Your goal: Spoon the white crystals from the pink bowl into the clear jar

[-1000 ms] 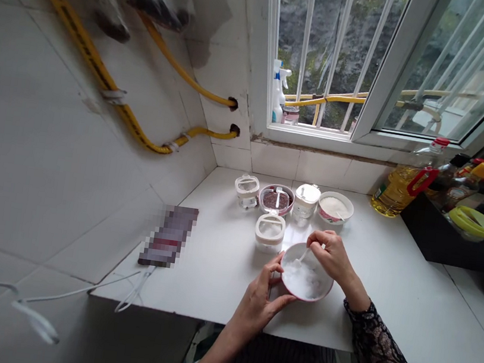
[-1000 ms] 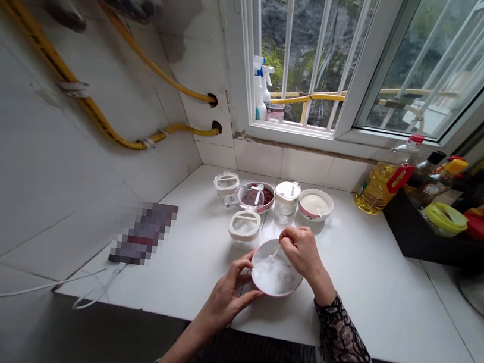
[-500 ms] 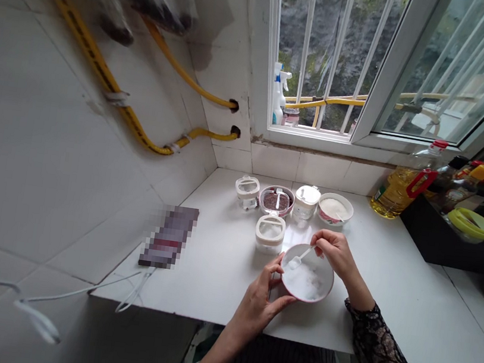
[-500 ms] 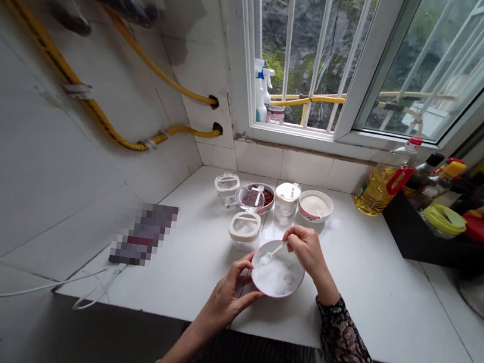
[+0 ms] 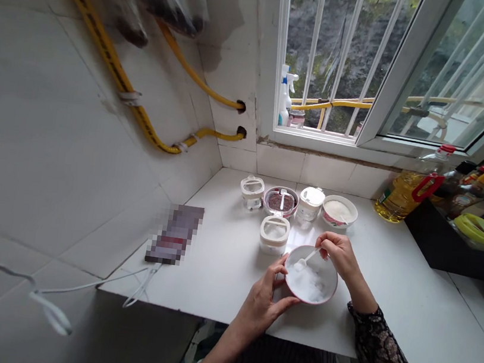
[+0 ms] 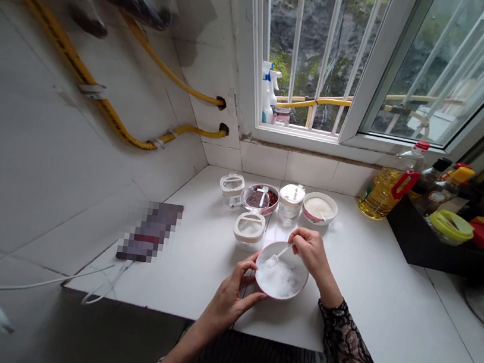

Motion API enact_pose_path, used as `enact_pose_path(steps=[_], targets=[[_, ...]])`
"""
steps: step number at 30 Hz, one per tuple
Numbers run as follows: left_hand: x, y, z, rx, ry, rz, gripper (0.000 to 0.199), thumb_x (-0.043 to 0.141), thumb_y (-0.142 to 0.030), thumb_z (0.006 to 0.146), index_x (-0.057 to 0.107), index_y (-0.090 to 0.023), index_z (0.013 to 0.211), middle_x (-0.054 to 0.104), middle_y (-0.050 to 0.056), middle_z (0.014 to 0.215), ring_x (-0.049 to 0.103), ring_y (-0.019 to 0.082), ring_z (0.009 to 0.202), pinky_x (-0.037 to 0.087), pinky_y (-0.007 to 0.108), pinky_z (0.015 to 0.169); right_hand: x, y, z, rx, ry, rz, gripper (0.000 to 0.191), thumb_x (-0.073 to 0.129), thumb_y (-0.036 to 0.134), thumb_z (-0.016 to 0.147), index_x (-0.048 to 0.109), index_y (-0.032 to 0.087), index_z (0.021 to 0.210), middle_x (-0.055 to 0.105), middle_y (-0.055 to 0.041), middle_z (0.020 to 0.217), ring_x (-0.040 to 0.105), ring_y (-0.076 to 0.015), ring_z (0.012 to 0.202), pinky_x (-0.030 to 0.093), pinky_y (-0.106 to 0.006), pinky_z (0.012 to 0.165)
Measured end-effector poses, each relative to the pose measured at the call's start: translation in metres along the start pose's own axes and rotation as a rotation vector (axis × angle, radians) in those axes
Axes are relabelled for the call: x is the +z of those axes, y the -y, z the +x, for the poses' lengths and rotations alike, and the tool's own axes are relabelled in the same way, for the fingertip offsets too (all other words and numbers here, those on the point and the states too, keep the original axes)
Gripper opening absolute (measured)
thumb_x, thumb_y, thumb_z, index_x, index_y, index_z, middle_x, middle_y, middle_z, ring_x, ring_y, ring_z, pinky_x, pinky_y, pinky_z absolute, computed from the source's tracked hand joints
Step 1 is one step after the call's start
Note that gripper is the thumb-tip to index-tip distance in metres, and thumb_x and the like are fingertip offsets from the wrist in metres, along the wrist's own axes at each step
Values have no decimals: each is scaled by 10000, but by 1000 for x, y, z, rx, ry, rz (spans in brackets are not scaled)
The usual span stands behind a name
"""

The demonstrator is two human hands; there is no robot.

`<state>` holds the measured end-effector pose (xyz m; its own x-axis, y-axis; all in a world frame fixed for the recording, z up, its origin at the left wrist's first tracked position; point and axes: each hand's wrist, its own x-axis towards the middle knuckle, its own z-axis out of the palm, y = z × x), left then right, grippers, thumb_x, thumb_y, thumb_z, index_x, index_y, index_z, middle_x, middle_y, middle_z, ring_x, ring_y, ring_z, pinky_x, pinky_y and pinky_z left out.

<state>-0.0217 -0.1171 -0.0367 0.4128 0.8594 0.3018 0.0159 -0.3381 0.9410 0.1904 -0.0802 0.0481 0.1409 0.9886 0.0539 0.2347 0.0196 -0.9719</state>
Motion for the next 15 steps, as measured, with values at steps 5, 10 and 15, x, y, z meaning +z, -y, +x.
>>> enact_pose_path(steps=[5,10,15], targets=[[0,1,0,-4,11,-11,389,757,-334,838,472,-236,1083,469,199,1533,624,305,1290,584,450,989,-5,0,3,67,-2,167,130,555,250,606,652,175,563,511,19,435,433,-114,444,342,-249,470],[0,0,0,-5,10,22,380,755,-344,838,479,-237,1076,470,192,1535,632,299,1278,585,440,984,-2,1,5,46,-55,253,110,600,261,628,669,178,612,532,22,469,467,-124,487,384,-260,504],[0,0,0,-17,9,29,387,759,-350,835,482,-238,1082,485,186,1524,643,297,1262,593,428,964,13,4,8,-79,-104,202,145,625,308,728,684,180,757,624,2,581,576,-156,591,479,-303,637]])
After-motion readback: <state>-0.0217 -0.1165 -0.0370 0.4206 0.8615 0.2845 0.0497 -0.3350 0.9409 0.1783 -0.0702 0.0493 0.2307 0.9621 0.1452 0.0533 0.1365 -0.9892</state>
